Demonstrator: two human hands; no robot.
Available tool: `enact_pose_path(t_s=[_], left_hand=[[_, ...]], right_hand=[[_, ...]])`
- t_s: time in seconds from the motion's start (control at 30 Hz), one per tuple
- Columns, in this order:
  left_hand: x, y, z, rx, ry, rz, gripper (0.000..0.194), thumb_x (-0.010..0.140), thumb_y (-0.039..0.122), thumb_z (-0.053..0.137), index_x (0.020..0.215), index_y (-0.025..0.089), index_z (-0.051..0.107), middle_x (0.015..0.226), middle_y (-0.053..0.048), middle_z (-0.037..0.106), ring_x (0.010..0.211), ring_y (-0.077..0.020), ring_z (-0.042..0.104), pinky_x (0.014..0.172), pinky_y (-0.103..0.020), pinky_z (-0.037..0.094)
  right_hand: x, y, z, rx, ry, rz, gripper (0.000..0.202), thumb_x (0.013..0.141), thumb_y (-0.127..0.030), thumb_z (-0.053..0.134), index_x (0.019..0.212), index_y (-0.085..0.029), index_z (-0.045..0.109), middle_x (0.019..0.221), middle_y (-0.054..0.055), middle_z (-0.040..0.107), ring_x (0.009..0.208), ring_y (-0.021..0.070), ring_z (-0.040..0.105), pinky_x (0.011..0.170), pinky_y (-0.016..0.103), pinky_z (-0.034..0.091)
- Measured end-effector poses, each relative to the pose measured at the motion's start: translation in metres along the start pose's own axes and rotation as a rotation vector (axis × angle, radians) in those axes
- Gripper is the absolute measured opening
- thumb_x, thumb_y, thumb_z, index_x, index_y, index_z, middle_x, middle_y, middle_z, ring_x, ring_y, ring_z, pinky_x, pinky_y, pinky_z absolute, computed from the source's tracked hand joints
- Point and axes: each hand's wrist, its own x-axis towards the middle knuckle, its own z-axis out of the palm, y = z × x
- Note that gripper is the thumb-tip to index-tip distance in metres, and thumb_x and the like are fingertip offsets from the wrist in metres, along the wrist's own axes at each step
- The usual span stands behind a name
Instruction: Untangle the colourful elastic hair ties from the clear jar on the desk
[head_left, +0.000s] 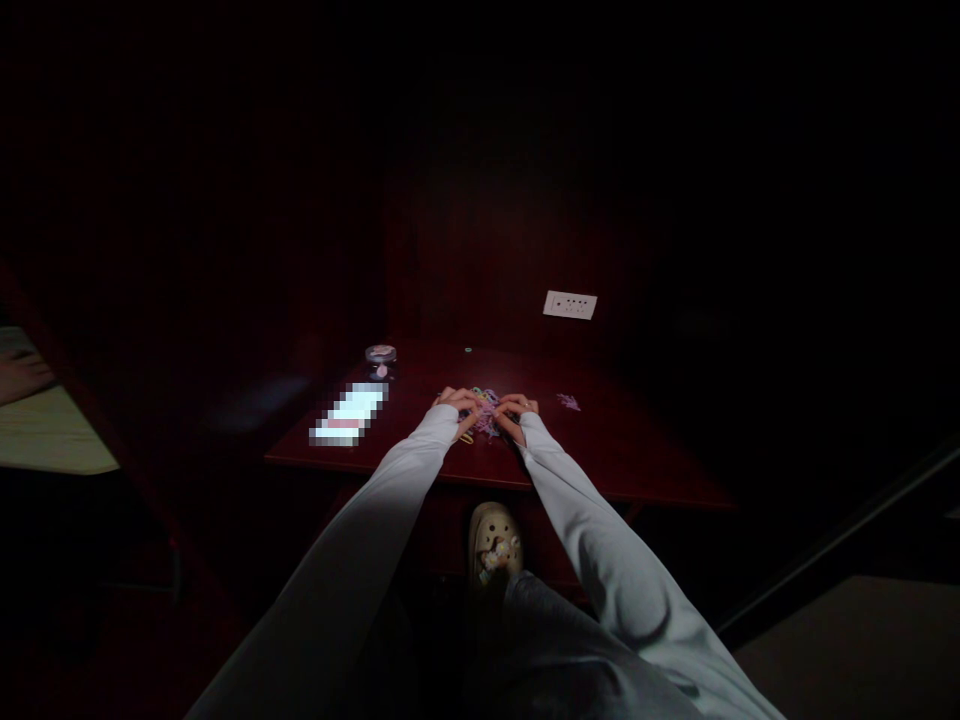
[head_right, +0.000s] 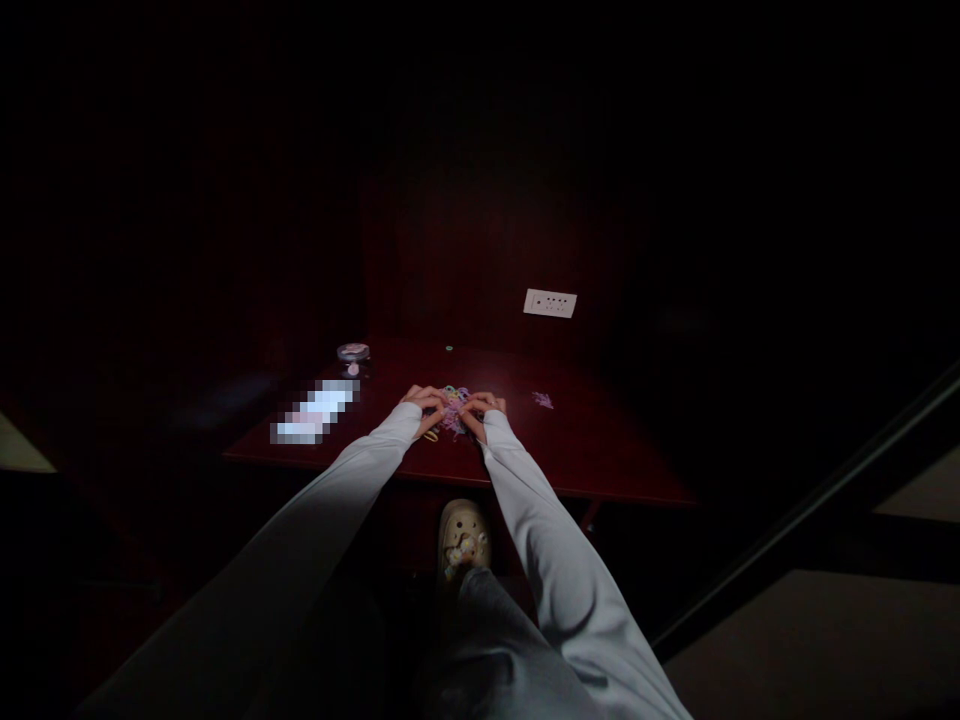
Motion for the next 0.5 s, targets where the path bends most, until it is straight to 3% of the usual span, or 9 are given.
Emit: enact_pose_path(t_s=[0.5], left_hand=[[-0.0006,0.0024,0.0004,0.008,0.023,-0.015,0.017,0.097,0.03,0.066,0.086,0.026,0.078,0.119,-0.003,0.077,0.112,-0.0245,0.059,0.104,-0.041,0.048]], right_hand=[[-0.0004,-0.0041,-0.001,0.016,0.003,0.013,0.017,0.09,-0.042,0.073,0.082,-0.028,0.08,0.12,0.006,0.071,0.12,0.0297,0.054,0.112,0.051,0.039]])
